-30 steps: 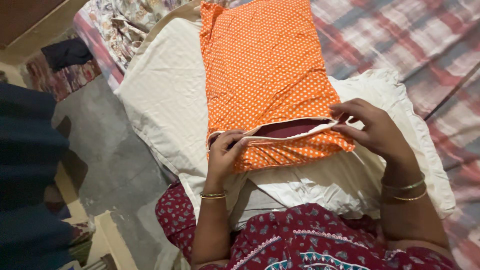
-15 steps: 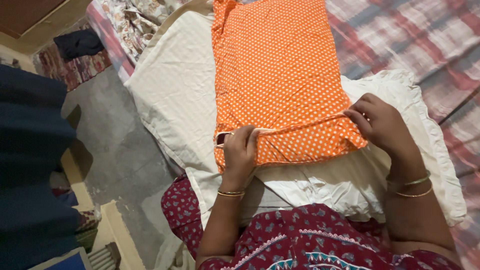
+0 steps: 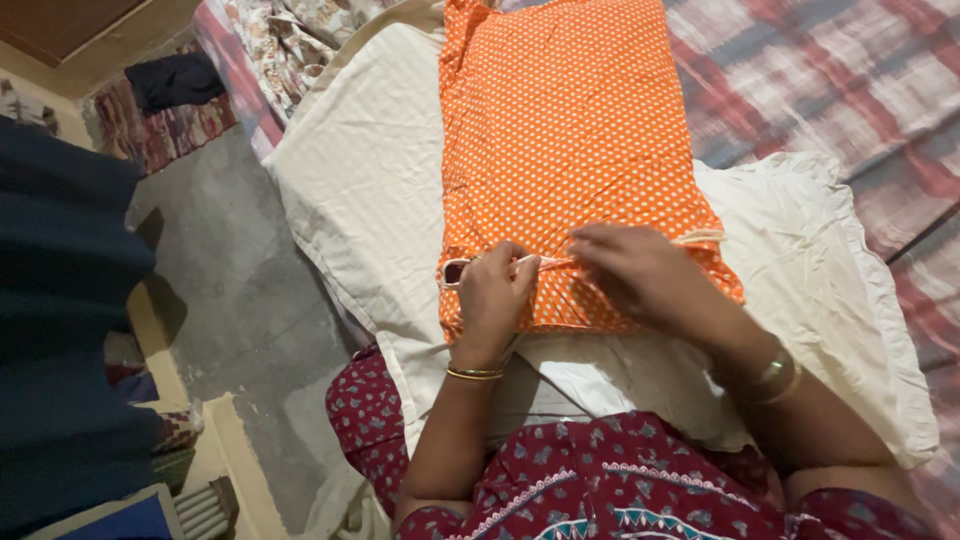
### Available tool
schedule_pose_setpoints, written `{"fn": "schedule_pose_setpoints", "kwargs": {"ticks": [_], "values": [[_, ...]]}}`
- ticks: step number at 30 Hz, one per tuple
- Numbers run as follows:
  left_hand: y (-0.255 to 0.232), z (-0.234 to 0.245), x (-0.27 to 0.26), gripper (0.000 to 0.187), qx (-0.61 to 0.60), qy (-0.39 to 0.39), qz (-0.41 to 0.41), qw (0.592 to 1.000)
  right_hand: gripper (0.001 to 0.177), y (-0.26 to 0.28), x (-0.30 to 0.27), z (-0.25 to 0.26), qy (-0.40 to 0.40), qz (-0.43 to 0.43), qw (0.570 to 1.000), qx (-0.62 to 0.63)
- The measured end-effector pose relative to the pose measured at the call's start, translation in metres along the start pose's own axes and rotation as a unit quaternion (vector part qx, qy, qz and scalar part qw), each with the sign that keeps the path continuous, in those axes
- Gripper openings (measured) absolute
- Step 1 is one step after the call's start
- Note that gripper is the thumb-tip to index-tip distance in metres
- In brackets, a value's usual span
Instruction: The person puts an orange patterned pillow into a white pillowcase by hand, smoothing the fabric over the pillow and tucking it inside.
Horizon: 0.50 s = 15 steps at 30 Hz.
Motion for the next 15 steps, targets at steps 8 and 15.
{"fn": "schedule_pose_setpoints", "kwargs": {"ticks": [8, 15], "values": [[-0.056, 0.041, -0.045, 0.035, 0.101, -0.207, -0.13, 0.964, 0.041, -0.014, 0.004, -0.04, 0.109, 0.02, 0.987, -0.121], [-0.089, -0.032, -0.1, 0.078, -0.012, 0.088, -0.33, 0.94, 0.053, -0.009, -0.002, -0.031, 0.072, 0.035, 0.996, -0.047]]}}
Point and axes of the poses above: each hand's wrist, its own x-axis towards the middle knuckle, its own z-axis out of the back of the hand, y = z × x, the point moved 9 cm from there along x, towards the middle knuckle, and after that the axes turned 14 degrees about z, right-handed, at the moved point
